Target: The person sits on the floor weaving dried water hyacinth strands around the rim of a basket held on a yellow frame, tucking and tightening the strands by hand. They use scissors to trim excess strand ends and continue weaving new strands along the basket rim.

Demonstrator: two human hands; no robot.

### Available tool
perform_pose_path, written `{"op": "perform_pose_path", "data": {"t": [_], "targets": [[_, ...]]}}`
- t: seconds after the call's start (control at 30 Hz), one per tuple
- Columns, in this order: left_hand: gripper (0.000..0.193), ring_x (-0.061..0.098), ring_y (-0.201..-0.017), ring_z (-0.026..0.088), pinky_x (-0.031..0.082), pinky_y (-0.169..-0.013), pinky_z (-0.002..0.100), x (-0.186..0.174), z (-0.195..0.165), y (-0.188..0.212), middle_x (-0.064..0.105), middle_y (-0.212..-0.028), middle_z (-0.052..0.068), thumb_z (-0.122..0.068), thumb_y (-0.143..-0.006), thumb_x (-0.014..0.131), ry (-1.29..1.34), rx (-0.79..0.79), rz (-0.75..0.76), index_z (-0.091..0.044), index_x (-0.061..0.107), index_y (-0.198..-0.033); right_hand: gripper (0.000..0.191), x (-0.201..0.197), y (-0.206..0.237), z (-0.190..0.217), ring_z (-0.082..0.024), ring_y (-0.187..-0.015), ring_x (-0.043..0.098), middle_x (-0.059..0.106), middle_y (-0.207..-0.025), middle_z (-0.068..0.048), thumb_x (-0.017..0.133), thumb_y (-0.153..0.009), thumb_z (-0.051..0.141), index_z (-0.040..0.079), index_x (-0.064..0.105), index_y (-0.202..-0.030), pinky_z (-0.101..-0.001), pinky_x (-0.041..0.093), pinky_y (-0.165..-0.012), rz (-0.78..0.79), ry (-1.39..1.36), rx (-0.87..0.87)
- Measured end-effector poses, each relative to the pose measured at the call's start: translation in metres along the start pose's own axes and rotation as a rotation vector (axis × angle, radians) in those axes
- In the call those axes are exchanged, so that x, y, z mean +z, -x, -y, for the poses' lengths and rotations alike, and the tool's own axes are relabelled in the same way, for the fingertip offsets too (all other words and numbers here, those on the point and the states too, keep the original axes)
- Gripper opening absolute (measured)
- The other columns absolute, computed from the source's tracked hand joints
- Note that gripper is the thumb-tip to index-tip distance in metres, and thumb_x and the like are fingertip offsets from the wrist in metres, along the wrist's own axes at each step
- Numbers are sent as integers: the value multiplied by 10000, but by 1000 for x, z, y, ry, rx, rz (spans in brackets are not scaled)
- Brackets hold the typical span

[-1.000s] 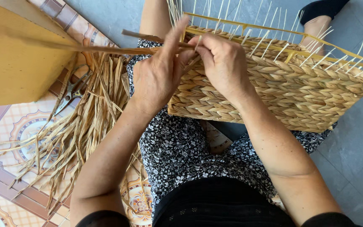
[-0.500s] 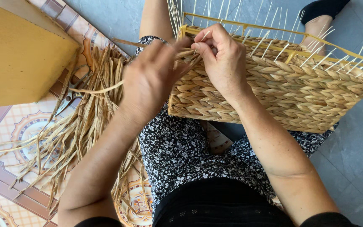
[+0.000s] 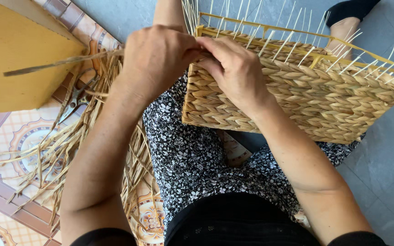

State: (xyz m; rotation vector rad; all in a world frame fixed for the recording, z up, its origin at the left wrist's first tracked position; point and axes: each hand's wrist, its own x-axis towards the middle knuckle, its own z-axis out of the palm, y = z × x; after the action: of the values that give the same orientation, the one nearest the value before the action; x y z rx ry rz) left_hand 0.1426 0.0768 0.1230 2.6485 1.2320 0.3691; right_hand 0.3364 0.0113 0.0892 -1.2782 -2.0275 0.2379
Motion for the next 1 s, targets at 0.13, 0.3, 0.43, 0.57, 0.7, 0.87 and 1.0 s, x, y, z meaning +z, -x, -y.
{"op": "perform_pose_path", "data": {"t": [0.13,0.3,0.43,0.57,0.7,0.87,1.0], "targets": [[203,616,-912,210,455,-744,379,-19,0,20,684,-965,-21,-379,-995,792,-110,174,-424,-182,763,-958,150,14,-5,-10,-164,-791,750,758,-957,-52,804,-993,97,98,733,-1125,-249,624,-643,9,28,156],[256,629,-1005,228,446,-810,393,-4,-16,37,656,-988,15,-317,-1013,804,15,183,-458,-119,666,-928,222,14,-5,-3,-192,-908,776,740,-1000,-58,745,-1012,22,52,593,-1171,-287,655,-729,-106,-85,177],[272,614,-861,230,479,-763,396,23,-17,27,668,-897,69,-268,-896,795,112,65,-331,-38,702,-1008,215,13,-3,2,-224,-881,763,735,-969,-81,737,-1004,-9,65,559,-1099,-357,627,-717,-145,-9,152],[173,598,-795,200,499,-811,402,40,-7,34,694,-860,48,-218,-980,788,266,8,-290,-67,721,-926,189,17,2,-3,-260,-926,759,724,-1074,-123,712,-1032,-29,37,614,-1180,-334,647,-777,-135,71,59],[152,607,-794,200,517,-716,351,53,8,23,727,-886,78,-111,-1015,709,470,-138,-264,-49,792,-1126,264,21,12,-6,-280,-1026,726,635,-1276,-181,664,-1023,-70,-55,644,-1286,-297,663,-862,-76,130,-35],[220,712,-943,92,622,-885,256,64,16,-2,773,-1049,37,-104,-1019,604,1475,-356,49,-60,729,-1195,277,24,14,1,-246,-1088,662,539,-1329,-161,630,-994,-118,-107,646,-1271,-299,644,-963,-35,217,-36],[220,701,-991,88,605,-921,243,63,13,-3,753,-1102,43,-74,-1064,597,1685,-337,76,-31,718,-1242,259,27,7,8,-243,-1029,642,541,-1218,-138,651,-930,-98,-90,658,-1189,-302,625,-893,-16,265,28]]}}
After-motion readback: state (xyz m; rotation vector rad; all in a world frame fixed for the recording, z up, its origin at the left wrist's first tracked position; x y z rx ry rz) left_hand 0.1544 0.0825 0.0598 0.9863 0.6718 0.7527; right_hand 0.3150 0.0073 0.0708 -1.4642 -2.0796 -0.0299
